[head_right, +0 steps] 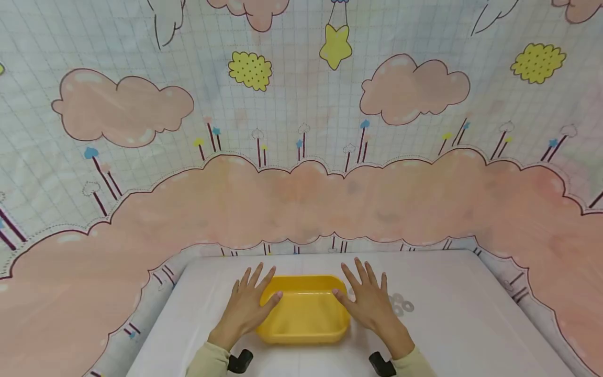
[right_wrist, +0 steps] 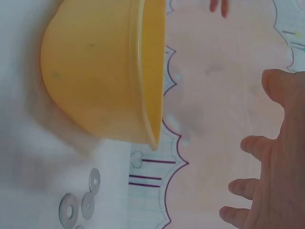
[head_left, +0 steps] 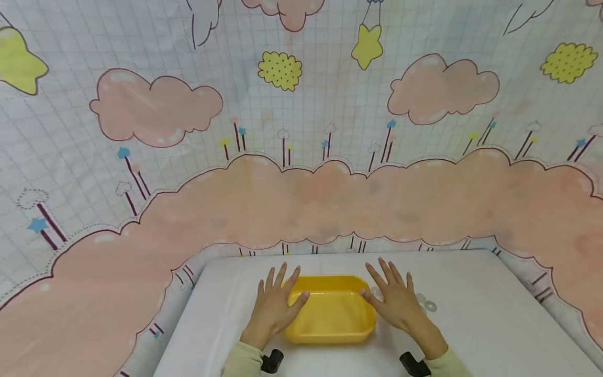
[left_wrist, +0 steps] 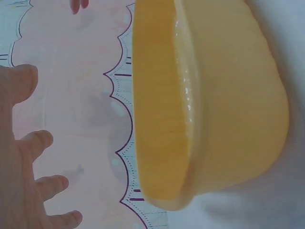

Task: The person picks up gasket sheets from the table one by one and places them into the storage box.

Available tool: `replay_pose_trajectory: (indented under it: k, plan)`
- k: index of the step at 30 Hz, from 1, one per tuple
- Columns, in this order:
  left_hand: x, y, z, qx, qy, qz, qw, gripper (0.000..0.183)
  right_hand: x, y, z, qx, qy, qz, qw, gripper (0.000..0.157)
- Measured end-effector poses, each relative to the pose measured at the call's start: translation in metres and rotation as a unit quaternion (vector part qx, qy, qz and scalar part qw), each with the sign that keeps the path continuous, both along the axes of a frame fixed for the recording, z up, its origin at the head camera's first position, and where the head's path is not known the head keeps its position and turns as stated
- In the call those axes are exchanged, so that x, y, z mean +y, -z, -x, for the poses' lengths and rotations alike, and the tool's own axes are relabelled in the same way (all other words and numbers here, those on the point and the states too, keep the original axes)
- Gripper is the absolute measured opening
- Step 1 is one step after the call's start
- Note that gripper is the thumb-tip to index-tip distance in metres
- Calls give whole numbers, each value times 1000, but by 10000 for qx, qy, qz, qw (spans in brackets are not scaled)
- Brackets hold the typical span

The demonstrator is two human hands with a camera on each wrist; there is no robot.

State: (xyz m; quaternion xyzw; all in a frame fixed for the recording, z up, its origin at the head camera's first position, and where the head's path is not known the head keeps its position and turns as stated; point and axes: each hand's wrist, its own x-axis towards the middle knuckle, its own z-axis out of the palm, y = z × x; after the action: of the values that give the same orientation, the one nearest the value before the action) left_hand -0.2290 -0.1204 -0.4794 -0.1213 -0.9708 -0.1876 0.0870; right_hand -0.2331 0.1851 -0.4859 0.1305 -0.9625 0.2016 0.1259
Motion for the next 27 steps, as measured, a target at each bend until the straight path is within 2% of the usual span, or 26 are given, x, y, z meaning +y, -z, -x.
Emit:
replay_pose_trajectory:
  k: [8,14,27]
  plan:
    - [-7,9,6,-20,-35,-424,9991,67,28,2,1,100,276,273,9992,66]
    - [-15,14,7,-39,-149,-851,9963,66,48,12,-1,217,413,471,9978,64]
    - [-36,34,10,-345,-296,-2089,9769,65,83,30,-2,321,549,551,9965,63]
